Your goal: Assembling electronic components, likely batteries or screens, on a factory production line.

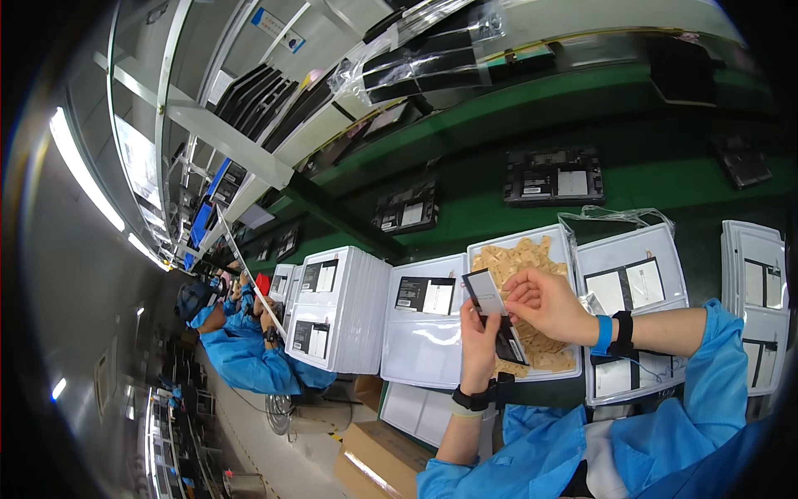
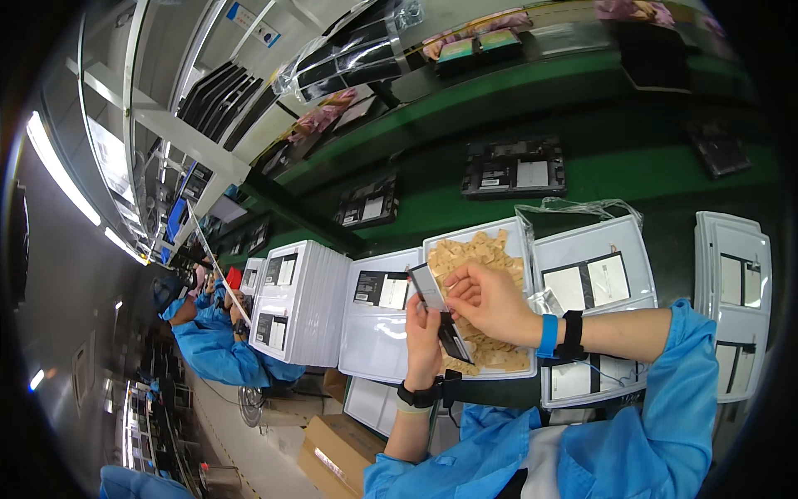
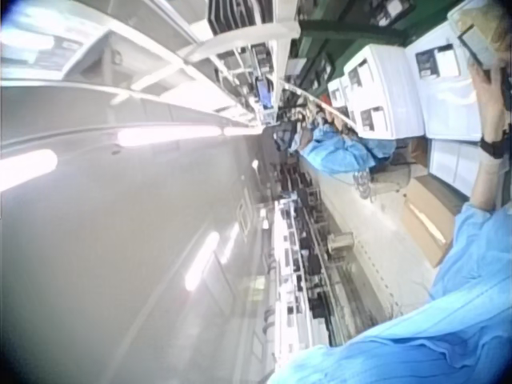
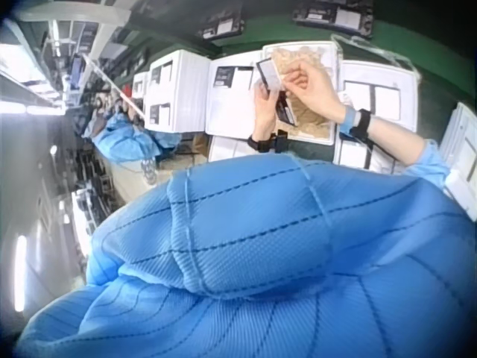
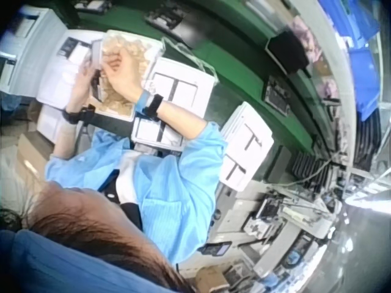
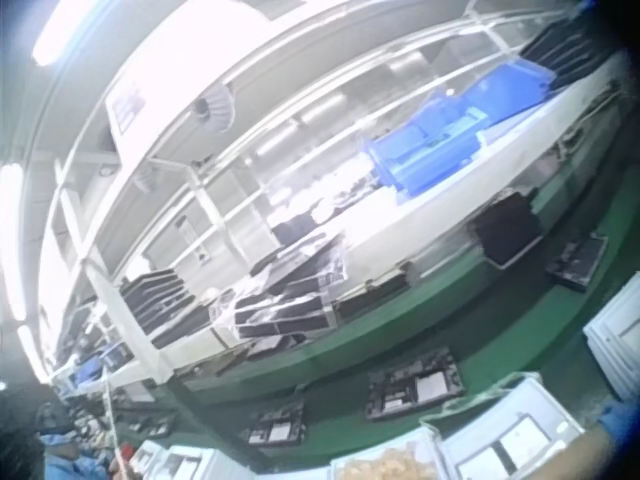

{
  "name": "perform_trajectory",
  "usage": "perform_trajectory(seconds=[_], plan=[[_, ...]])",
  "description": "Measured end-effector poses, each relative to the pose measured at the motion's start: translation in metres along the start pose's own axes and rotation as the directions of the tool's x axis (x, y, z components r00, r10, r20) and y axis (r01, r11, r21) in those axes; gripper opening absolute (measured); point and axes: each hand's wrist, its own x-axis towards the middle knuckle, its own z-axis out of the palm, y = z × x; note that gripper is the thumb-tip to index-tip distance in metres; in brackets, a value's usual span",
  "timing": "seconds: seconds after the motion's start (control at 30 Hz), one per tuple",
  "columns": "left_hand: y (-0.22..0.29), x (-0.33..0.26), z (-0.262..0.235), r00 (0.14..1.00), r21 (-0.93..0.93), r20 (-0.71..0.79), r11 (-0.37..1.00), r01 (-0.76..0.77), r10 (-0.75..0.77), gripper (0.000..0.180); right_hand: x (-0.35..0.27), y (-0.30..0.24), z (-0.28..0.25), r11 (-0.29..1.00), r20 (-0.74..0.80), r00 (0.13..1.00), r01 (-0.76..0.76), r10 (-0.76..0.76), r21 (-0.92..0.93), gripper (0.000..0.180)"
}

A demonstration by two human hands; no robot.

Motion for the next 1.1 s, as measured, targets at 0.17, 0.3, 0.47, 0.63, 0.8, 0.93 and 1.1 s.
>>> perform_trajectory(seconds=[0.17, 0.3, 0.47, 0.63, 0.8, 0.93, 1.1], plan=[[0.008, -0.009, -0.008, 0.973, -0.126, 0.198, 0.982, 0.142, -0.115, 0.06, 0.0, 0.009, 0.013, 0.982, 0.123, 0.981, 0.161, -0.149, -0.1, 0.017], [0.03, -0.001, -0.006, 0.999, -0.263, 0.028, 0.964, 0.032, -0.025, 0.063, 0.03, 0.042, -0.028, 0.939, 0.039, 0.994, 0.114, -0.107, -0.323, 0.008], [0.016, 0.012, -0.015, 0.999, -0.216, 0.009, 0.976, -0.037, 0.04, 0.062, 0.029, 0.042, -0.032, 0.514, 0.187, 0.838, 0.474, -0.512, -0.715, 0.018], [0.016, 0.008, -0.004, 0.996, -0.153, 0.024, 0.985, -0.082, 0.087, 0.064, 0.0, -0.016, 0.02, 0.808, 0.282, 0.912, 0.398, -0.298, -0.435, 0.02], [0.008, 0.008, 0.005, 0.998, -0.101, 0.035, 0.994, -0.046, 0.049, 0.068, 0.002, 0.001, 0.021, 0.962, 0.227, 0.966, 0.173, -0.124, -0.21, 0.017], [0.018, 0.007, -0.023, 0.999, -0.435, 0.01, 0.9, -0.034, 0.043, 0.078, 0.012, 0.016, 0.009, 0.952, 0.137, 0.98, 0.178, -0.147, -0.25, 0.012], [0.036, 0.019, -0.038, 0.964, -0.187, -0.132, 0.949, -0.254, 0.232, 0.085, 0.038, 0.049, -0.056, 0.531, 0.27, 0.903, 0.417, -0.334, -0.738, 0.013]])
